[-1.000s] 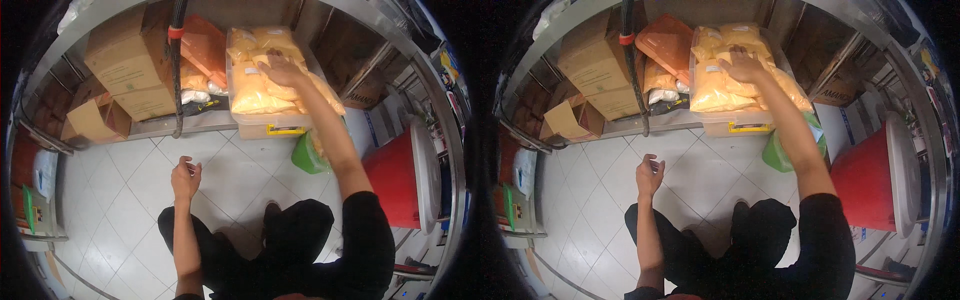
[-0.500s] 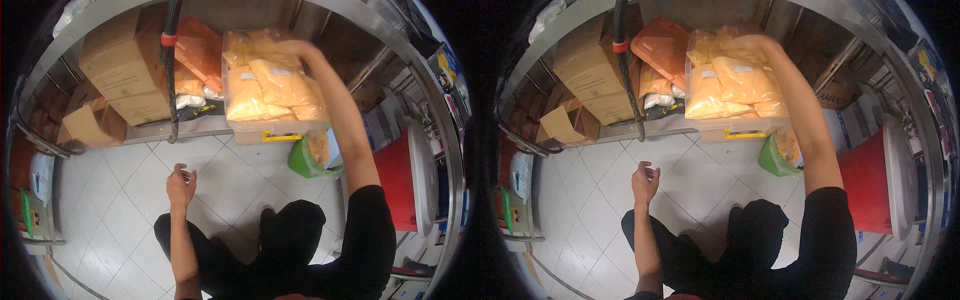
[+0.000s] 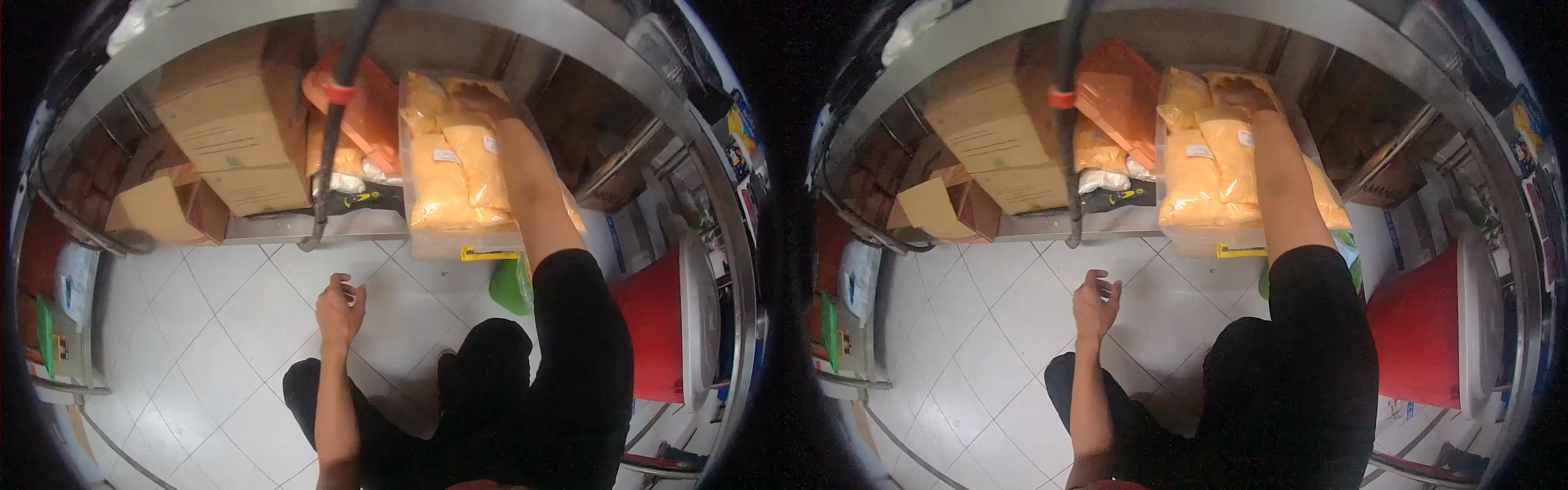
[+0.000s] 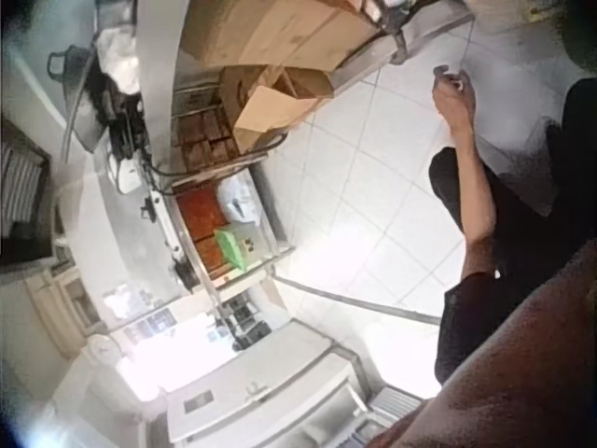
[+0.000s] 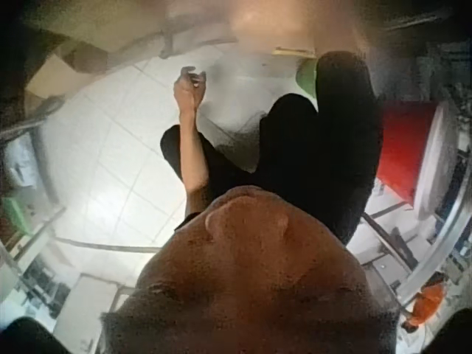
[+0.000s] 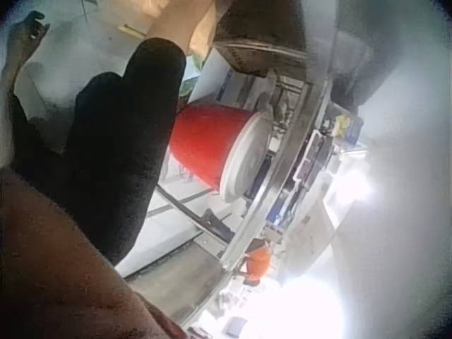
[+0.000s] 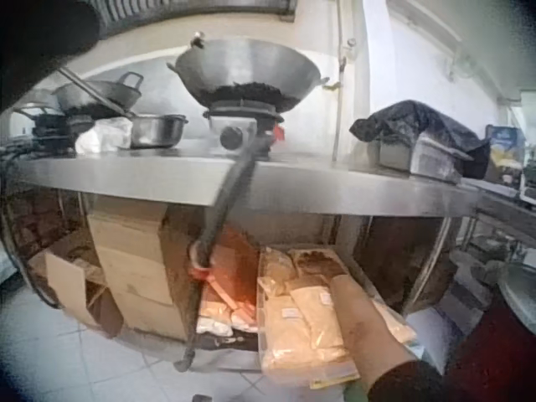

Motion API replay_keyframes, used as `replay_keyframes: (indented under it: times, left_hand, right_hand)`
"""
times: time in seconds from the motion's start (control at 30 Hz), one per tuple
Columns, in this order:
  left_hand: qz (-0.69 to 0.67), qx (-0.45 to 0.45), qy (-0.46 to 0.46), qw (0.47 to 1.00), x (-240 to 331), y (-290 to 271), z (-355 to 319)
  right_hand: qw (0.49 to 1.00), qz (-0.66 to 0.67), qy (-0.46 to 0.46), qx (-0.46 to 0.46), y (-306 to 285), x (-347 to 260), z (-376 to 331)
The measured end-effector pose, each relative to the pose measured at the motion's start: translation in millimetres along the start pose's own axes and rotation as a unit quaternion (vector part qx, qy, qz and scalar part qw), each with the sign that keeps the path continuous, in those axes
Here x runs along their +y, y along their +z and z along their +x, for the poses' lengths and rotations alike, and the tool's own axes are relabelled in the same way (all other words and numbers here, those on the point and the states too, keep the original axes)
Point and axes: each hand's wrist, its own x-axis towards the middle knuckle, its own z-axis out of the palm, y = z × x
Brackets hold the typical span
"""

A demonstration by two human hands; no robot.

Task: The person organizes sealed bags of food by taking them from a workspace, placing them into a plastic bin on a shelf, and then moving a large red container under the counter.

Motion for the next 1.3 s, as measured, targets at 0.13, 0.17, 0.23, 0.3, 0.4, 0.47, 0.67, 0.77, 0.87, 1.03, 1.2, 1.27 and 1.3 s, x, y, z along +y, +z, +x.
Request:
replay_keyframes:
  times: [0.13,0.17,0.23,0.3,0.4,0.47,0.67,0.77,0.87,1.03,1.2,1.27,1.3]
  left_hand:
    - [-0.050,0.030,0.018,0.998,9.6,8.8,2.7]
    - [-0.044,0.045,0.025,0.998,8.5,4.3,0.6]
    - [-0.052,0.061,0.027,0.996,1.5,-5.2,-6.4]
    - [-0.078,0.048,0.004,0.996,-2.2,-12.6,-3.0]
    - [-0.148,0.053,0.013,0.987,1.9,-10.5,-0.9]
    - [-0.200,0.035,0.009,0.979,13.0,3.0,2.5]
    - [-0.337,-0.019,0.005,0.941,27.8,36.5,3.5]
    - [-0.362,0.017,0.030,0.932,49.1,34.4,4.1]
    - [-0.303,0.056,0.100,0.946,95.2,26.8,4.9]
    - [-0.031,0.061,0.289,0.955,178.9,33.3,25.6]
    - [0.097,0.034,0.328,0.939,188.7,69.4,42.7]
    - [0.135,0.044,0.336,0.931,173.1,80.3,46.5]
    - [0.153,0.058,0.339,0.927,166.9,83.3,49.2]
  right_hand:
    - [0.990,0.123,-0.029,-0.055,-54.2,-44.5,-34.9]
    - [0.989,0.136,-0.036,-0.046,-53.2,-54.1,-57.6]
    - [0.996,0.069,-0.056,0.008,-61.5,-91.2,-117.7]
    - [1.000,0.009,0.005,0.016,-89.5,-103.8,-181.7]
    - [0.988,-0.054,0.054,0.131,-77.3,-93.8,-292.0]
    - [0.993,-0.030,0.084,0.078,-51.5,-54.2,-315.2]
    - [0.981,0.159,0.107,0.017,-24.8,-20.6,-313.3]
    - [0.978,0.180,0.104,0.017,-28.1,-36.7,-309.9]
    - [0.988,0.117,0.093,0.028,-50.4,-51.2,-324.6]
    - [0.954,-0.125,0.134,0.236,-23.4,-53.1,-360.2]
    - [0.953,0.043,0.094,0.284,-16.3,-36.7,-362.2]
    - [0.953,0.108,0.062,0.278,-13.7,-34.3,-360.0]
    - [0.953,0.106,0.049,0.279,-14.1,-35.4,-361.8]
